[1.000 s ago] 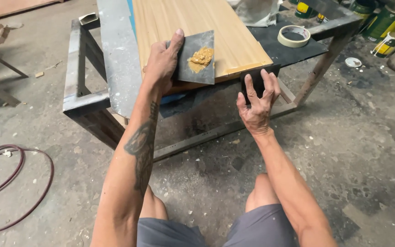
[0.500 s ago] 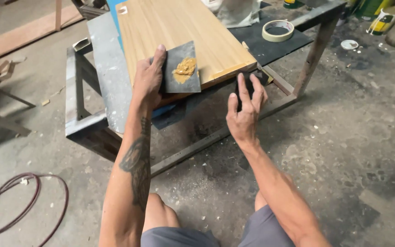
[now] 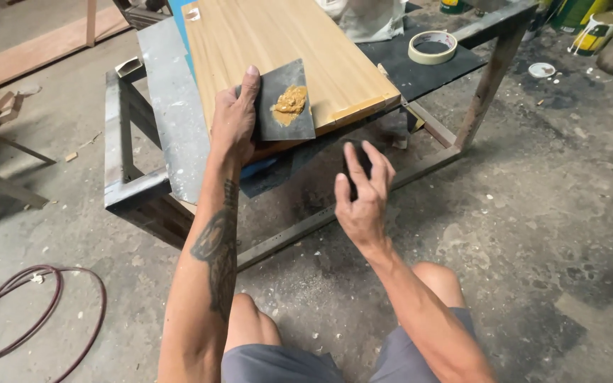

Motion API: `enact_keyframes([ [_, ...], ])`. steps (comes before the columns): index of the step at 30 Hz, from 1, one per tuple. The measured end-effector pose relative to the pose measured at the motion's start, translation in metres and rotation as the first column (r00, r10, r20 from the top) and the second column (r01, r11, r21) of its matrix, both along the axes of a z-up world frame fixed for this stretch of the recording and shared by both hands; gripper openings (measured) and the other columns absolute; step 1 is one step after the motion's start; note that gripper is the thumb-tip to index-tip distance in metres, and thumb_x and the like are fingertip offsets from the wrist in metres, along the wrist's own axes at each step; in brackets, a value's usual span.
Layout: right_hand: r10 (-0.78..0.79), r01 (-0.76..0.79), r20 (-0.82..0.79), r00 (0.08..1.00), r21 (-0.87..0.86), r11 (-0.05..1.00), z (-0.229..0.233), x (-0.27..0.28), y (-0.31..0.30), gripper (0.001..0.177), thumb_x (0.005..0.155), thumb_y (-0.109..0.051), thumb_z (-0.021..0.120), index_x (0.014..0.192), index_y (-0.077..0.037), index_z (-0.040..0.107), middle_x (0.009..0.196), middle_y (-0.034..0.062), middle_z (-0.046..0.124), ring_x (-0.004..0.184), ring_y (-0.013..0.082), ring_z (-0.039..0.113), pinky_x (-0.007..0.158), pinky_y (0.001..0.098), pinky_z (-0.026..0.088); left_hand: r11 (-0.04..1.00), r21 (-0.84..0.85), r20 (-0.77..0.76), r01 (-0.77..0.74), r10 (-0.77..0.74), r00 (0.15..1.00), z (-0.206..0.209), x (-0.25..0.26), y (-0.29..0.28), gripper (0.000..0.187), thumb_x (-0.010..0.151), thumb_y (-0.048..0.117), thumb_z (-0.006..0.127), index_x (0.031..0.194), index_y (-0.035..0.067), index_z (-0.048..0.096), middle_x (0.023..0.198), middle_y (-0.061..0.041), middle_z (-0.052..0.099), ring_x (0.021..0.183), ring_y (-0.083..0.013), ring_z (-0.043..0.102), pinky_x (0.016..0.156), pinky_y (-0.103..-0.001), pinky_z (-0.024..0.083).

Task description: Applying wood filler to a wooden panel using a piece of sandpaper as a scraper to fill holes and imperfections.

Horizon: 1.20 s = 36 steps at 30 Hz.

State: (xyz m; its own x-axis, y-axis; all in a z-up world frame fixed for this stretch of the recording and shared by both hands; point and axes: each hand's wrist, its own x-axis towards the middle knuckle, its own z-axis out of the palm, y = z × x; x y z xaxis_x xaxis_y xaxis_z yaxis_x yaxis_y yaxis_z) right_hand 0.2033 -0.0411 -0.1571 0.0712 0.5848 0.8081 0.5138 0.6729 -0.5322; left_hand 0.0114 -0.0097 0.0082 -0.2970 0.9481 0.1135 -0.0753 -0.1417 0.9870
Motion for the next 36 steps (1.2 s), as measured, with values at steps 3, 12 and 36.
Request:
enact_keyframes([
  [3,0.09,-0.094,-0.067,0.994,-0.058,0.994,0.007,0.026,-0.017,0.048,0.102,-0.021,0.058,0.148,-0.01,0.054,0.15,0.0226,0.048,0.137,0.0332,0.044,0.115,0.0528,0.042,0.989,0.151,-0.016,0.001,0.001,1.0,0.0,0.003,-0.008,0.043,0.091,0.05,0.06,0.071,0.012,0.056,0.074,-0.007,0.074,0.068,-0.0176,0.076,0.057,-0.029,0.064],
  [12,0.145,-0.165,0.163,0.976,0.116,0.979,0.078,0.071,-0.065,0.041,0.098,-0.018,0.063,0.137,-0.007,0.068,0.14,0.0188,0.056,0.129,0.0381,0.053,0.111,0.0509,0.041,0.907,0.385,-0.008,-0.173,0.191,0.982,-0.055,0.056,-0.053,0.044,0.102,0.047,0.057,0.081,0.01,0.067,0.06,-0.007,0.062,0.052,-0.0139,0.066,0.046,-0.029,0.059],
  [36,0.078,-0.106,0.123,0.989,0.234,0.967,-0.003,0.022,0.004,0.045,0.103,-0.021,0.062,0.147,-0.012,0.057,0.15,0.0212,0.046,0.136,0.0377,0.043,0.115,0.0558,0.044,0.955,0.229,-0.133,-0.187,0.221,0.966,-0.016,-0.016,-0.007,0.046,0.102,0.042,0.056,0.066,0.017,0.042,0.064,0.005,0.045,0.058,-0.0085,0.045,0.05,-0.029,0.035],
])
